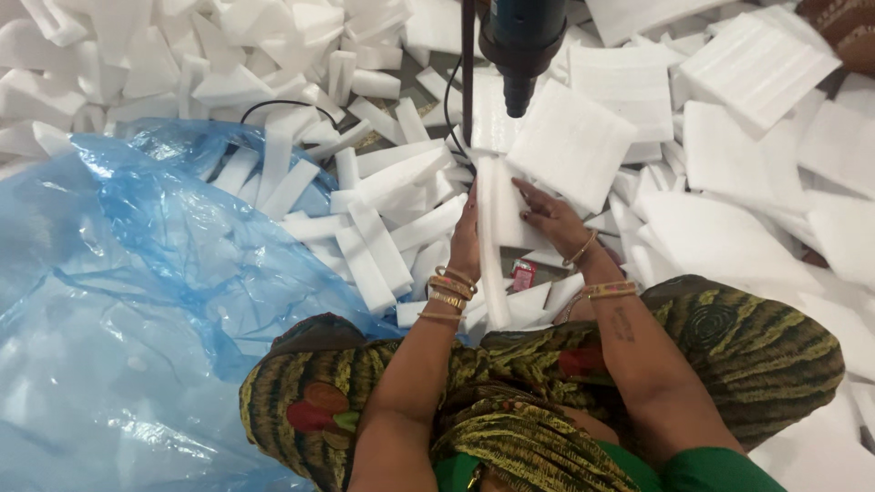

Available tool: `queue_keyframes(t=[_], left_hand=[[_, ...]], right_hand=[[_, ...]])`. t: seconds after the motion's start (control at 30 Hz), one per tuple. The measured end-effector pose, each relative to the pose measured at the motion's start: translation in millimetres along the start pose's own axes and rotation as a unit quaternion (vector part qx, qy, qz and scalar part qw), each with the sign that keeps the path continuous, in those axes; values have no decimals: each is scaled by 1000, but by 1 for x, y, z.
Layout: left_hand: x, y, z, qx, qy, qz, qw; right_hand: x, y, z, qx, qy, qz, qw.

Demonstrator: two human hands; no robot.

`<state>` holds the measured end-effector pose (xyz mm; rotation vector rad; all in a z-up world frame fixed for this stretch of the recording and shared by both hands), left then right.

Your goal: The person sits on the floor and uses a wire cutting machine to slice white foam blocks into smaller rectangular pieces. They repeatedly pick up foam blocks, position them under the wire, and push them through to cut them, then place the cut pieces into a pile.

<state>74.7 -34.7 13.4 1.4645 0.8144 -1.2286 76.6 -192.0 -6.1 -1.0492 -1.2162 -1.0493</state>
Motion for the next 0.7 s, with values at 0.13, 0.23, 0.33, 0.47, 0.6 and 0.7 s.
queue_keyframes(t=[0.13,0.23,0.33,0.47,0.6,0.7], left_hand=[[11,35,7,-3,132,-22,991],[14,84,23,4,-291,-26,956],[29,127,26,-28,-271,-188,944],[-3,132,21,-25,-210,-135,968],[-52,88,24,-7,-59,29,998],[-46,58,32,-18,-145,-93,985]], right_hand=[[10,25,-17,4,108,1,994],[35,55,-33,-6,143,-15,990],[65,77,-44,-4,136,-35,990],[100,74,-38,19,152,-49,987],[113,38,-28,-14,81,-16,997],[109,10,-24,-26,13,-6,1000]])
Point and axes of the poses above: each hand's wrist, its own y-axis towards the middle knuckle, its own z-axis out of the palm, x = y × z, the point moved 10 cm from there along y, towards the middle knuckle, and after that the axes turned 7 degrees about y, right-handed, at the moved point
